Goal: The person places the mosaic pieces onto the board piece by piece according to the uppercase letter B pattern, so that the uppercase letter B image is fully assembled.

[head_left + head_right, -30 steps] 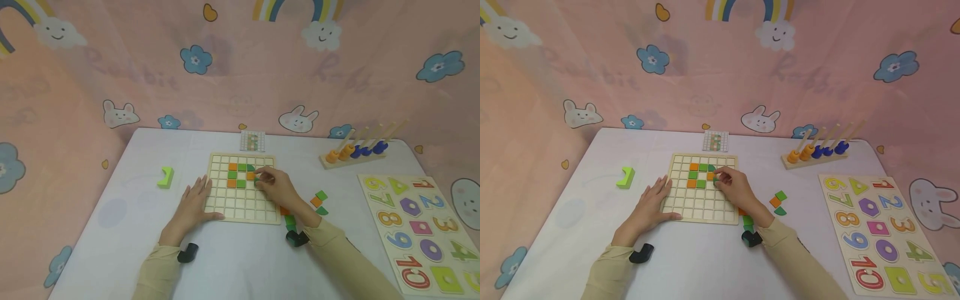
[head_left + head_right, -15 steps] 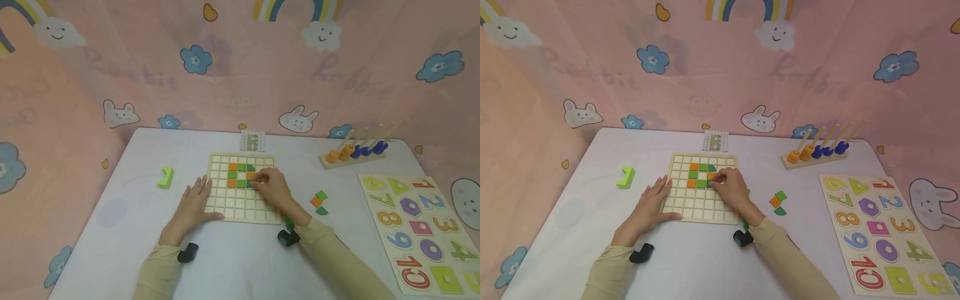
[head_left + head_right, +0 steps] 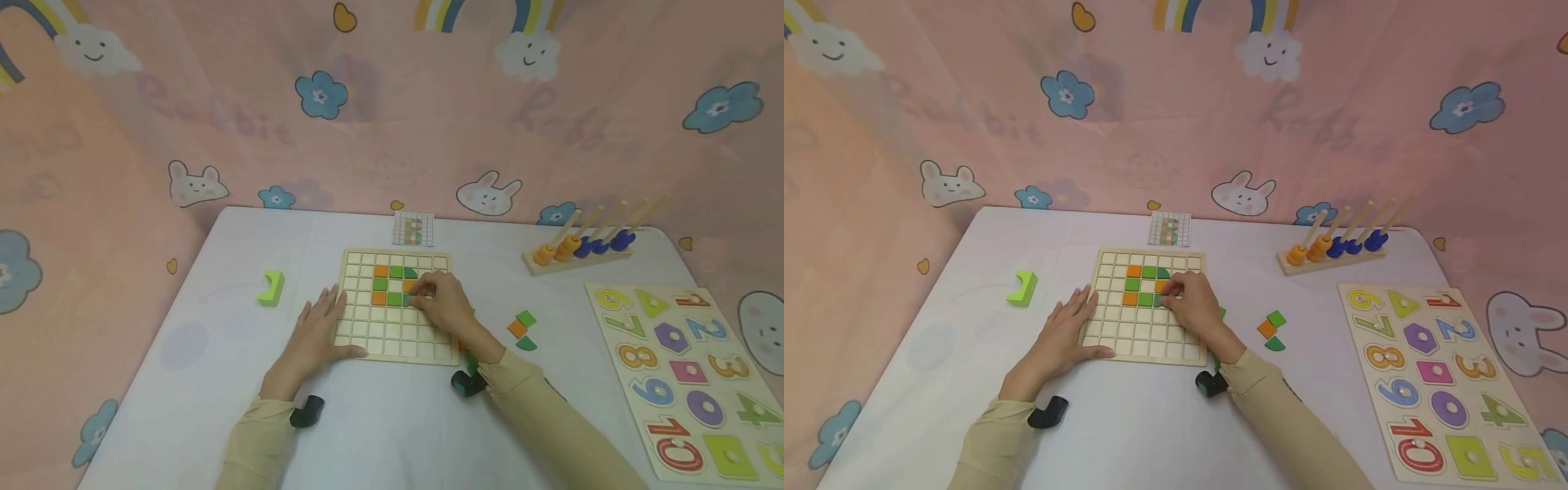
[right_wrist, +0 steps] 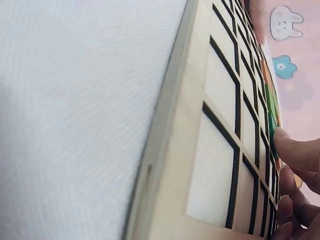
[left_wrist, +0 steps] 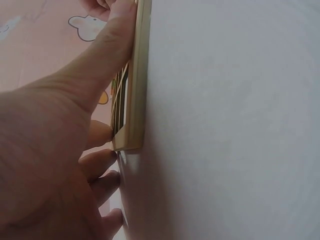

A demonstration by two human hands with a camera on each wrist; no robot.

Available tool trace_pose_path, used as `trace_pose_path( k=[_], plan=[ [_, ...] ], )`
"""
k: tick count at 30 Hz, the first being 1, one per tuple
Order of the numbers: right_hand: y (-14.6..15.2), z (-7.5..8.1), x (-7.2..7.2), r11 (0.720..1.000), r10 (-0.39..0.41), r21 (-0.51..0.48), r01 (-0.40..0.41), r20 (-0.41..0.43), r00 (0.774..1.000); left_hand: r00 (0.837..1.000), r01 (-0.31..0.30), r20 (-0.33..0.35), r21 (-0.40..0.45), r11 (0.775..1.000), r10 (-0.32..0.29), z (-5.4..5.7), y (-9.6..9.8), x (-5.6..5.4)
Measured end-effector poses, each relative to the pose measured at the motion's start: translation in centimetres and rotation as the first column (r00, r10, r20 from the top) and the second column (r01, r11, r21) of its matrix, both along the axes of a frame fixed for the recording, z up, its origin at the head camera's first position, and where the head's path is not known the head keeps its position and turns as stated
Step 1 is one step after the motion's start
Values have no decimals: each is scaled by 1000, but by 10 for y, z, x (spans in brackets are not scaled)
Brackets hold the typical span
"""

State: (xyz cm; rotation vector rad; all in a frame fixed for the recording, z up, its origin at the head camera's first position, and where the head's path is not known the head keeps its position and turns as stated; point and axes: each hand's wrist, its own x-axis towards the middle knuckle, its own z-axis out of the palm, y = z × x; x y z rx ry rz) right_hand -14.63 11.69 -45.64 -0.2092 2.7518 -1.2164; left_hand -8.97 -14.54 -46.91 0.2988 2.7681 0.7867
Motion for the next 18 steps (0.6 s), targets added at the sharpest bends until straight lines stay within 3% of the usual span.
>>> trace_pose_path(
  k=[11, 18],
  plan=[
    [8, -3, 3, 998, -43, 48, 43, -3, 999, 1000, 0, -4, -1, 1000, 0, -2, 1, -1],
    [33, -3, 7, 999, -7, 44, 6, 13, 1000, 1000, -1, -12, -7, 1000, 1, -3, 1, -1]
  ],
)
